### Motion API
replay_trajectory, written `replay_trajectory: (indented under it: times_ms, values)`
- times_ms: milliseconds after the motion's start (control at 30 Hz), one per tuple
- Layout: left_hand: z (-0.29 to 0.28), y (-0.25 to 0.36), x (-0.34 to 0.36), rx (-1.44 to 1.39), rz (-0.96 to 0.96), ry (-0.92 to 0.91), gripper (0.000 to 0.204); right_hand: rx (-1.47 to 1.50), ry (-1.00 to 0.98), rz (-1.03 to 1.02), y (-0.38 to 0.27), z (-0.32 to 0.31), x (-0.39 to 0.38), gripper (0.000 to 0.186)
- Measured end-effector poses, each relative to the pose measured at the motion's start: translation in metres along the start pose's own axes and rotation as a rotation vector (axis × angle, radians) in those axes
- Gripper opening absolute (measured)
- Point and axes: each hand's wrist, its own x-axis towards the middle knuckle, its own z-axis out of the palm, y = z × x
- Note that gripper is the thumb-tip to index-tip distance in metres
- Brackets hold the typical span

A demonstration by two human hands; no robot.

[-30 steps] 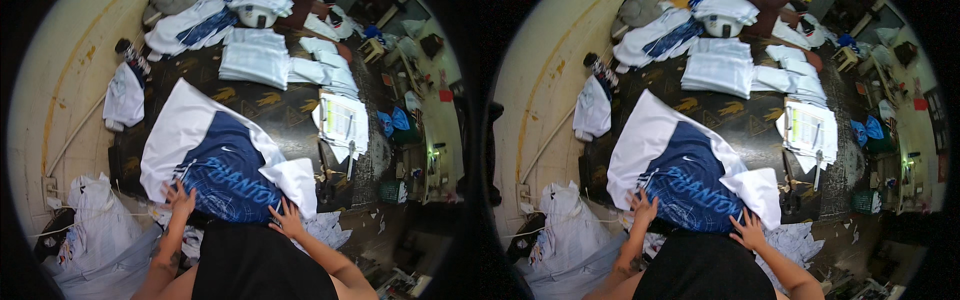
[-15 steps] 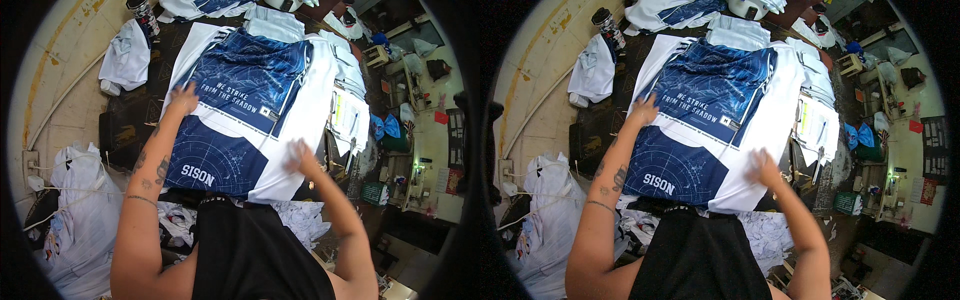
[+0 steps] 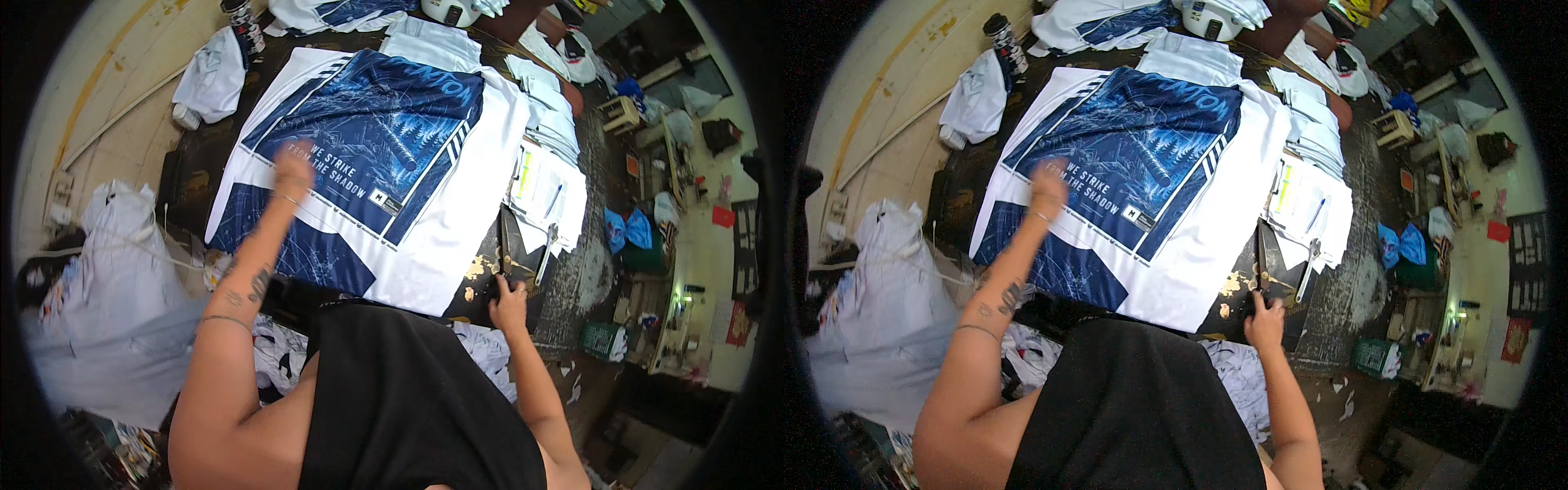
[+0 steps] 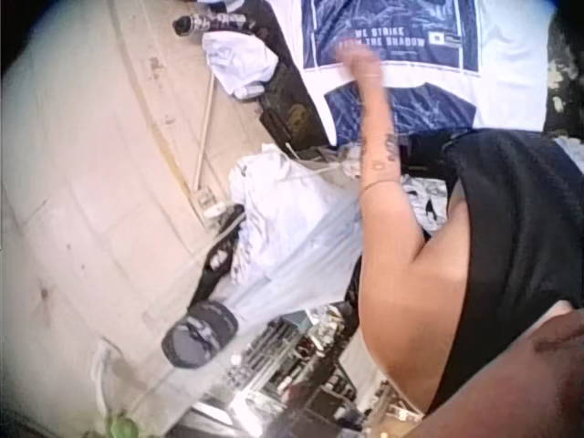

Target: The person uses shears to cut a white fabric piece laid over a printed t-shirt on a work table. They repeatedly align the fabric, cut along the shirt's outline, fold the cut piece, and stack it with previous pieces. The process is repeated multiple times with new fabric pieces.

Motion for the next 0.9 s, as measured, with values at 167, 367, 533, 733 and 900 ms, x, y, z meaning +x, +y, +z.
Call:
replay_trajectory:
  times_ms: [167, 367, 533, 733, 900]
  values:
    - [0.061, 0.117, -0.21, -0.228, 0.713, -0.64, 0.034, 0.408, -0.208, -0.128, 0.042, -0.001, -0.006, 0.063]
    - [0.059, 0.12, -0.3, -0.126, 0.671, -0.326, 0.019, 1.357, -1.066, 0.251, 0.132, -0.065, -0.021, 0.06]
    - [0.048, 0.145, -0.32, -0.172, 0.609, -0.143, 0.021, 0.978, -1.357, 0.0, 0.118, -0.068, 0.014, 0.083]
    - [0.061, 0.155, -0.352, -0.126, 0.492, -0.154, 0.025, 0.839, -1.118, -0.224, 0.067, -0.014, 0.03, 0.081]
    - [0.062, 0.153, -0.358, -0.154, 0.338, -0.137, 0.027, 0.601, -1.186, -0.129, 0.097, -0.044, 0.026, 0.092]
